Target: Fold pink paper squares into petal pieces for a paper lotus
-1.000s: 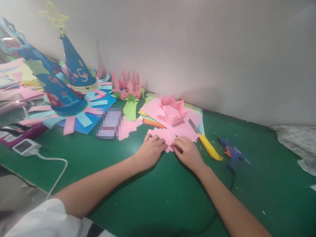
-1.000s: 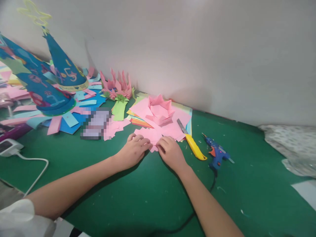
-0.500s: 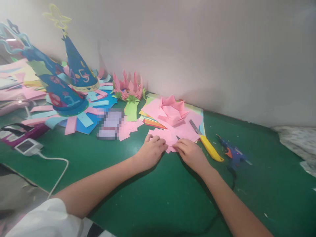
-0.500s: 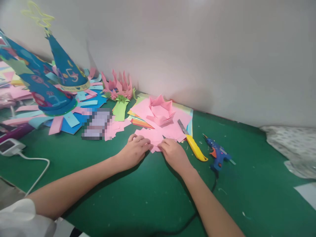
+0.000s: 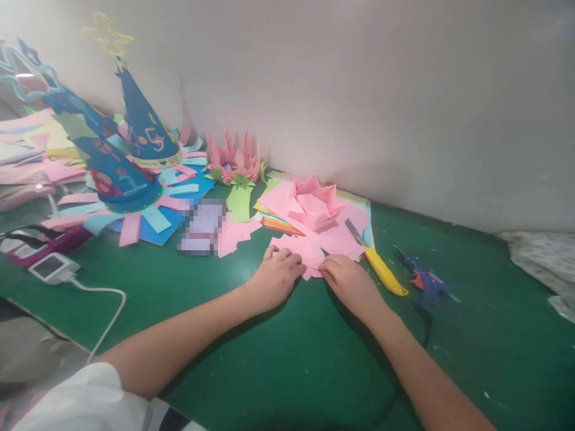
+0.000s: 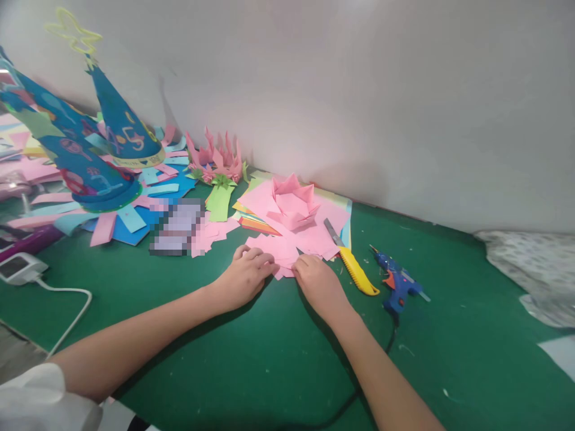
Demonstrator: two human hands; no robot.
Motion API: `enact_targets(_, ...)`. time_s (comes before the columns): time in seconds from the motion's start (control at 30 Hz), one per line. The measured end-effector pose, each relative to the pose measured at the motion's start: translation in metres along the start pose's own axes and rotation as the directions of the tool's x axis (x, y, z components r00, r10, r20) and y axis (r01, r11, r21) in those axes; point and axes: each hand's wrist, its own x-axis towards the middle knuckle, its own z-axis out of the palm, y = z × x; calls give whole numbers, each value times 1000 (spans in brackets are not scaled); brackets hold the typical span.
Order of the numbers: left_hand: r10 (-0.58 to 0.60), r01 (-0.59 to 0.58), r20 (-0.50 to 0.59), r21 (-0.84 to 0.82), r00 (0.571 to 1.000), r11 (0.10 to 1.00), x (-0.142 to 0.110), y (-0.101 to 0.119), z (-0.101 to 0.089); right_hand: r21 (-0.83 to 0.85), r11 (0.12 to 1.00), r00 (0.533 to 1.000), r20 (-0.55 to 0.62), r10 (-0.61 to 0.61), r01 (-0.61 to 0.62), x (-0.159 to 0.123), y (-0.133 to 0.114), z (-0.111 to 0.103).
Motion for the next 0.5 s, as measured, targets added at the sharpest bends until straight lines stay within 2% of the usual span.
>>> enact_targets(0.13,0,0,1,-4,1000,1000,0,1,-1,-61,998,997,77,-8,12,1,-4,-5)
enact_targets(0.27,2,-2,-9,-11,1000,1000,1,1,-1,-48,998,999,22,39,-37,-1,-6,-4)
enact_targets(0.37,-5,4,-20,-29,1000,1000,0,0,-1,74,995,994,-85,74,-68,-4,-5,-1)
enact_targets(0.43,-18,16,-27,-48,999,999,0,-1,-1,188,982,990,-131,43,-18,-4,-4,2)
enact_targets(0.5,-25,23,-26,-69,999,997,-1,-3,-1,289,956,994,-113,-9,42,-3,-3,4)
